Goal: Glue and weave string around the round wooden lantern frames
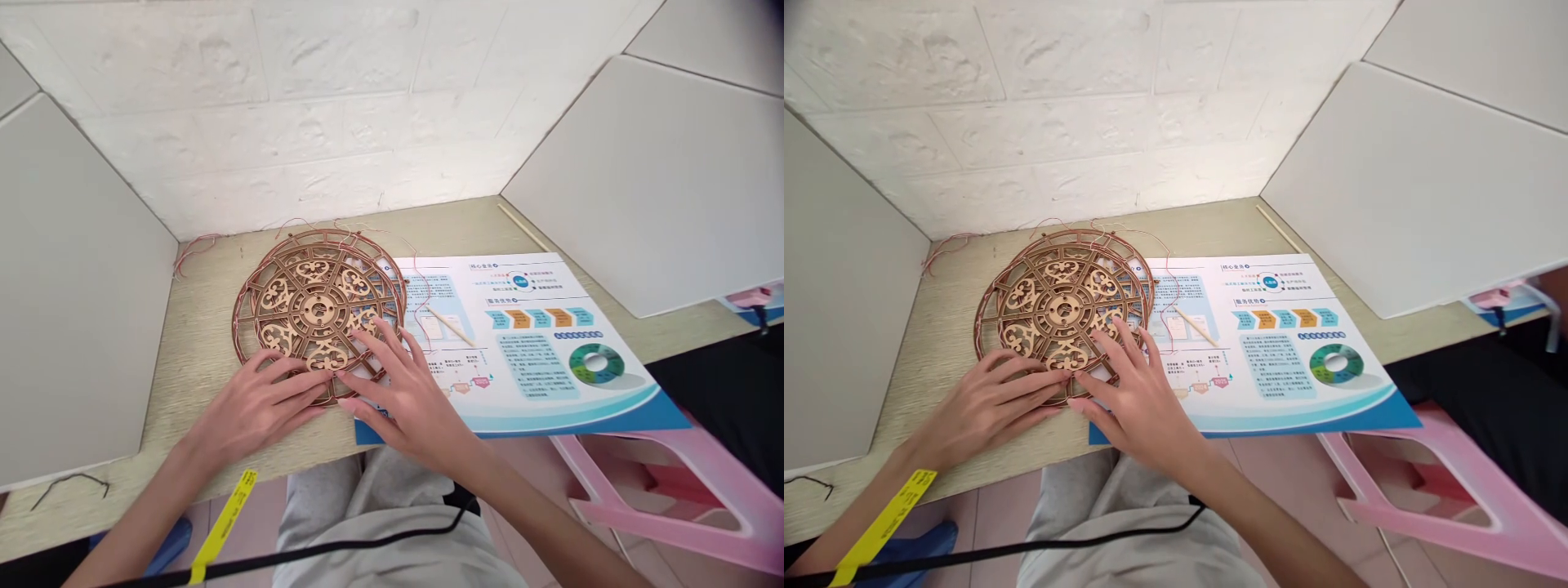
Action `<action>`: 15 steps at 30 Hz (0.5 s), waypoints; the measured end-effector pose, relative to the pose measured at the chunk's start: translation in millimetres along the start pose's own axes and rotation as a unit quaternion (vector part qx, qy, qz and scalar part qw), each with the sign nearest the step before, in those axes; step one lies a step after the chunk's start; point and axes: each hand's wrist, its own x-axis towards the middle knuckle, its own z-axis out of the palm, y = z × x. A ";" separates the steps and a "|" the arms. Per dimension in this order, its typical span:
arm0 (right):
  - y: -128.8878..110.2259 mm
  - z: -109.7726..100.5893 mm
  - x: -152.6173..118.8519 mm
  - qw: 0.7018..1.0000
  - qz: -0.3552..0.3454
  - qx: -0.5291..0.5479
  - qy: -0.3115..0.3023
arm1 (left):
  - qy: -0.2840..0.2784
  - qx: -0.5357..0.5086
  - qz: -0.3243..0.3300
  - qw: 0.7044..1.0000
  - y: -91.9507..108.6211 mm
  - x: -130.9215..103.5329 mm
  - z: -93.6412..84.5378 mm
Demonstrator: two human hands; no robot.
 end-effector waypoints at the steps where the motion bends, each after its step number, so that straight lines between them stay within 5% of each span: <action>1: 0.0 0.1 0.1 1.000 0.006 0.005 -0.002 | 0.001 -0.001 0.002 1.000 -0.2 0.1 0.0; 15: 2.2 -1.2 3.6 0.999 0.025 0.032 -0.010 | -0.003 -0.048 0.038 0.998 -9.6 8.8 -0.7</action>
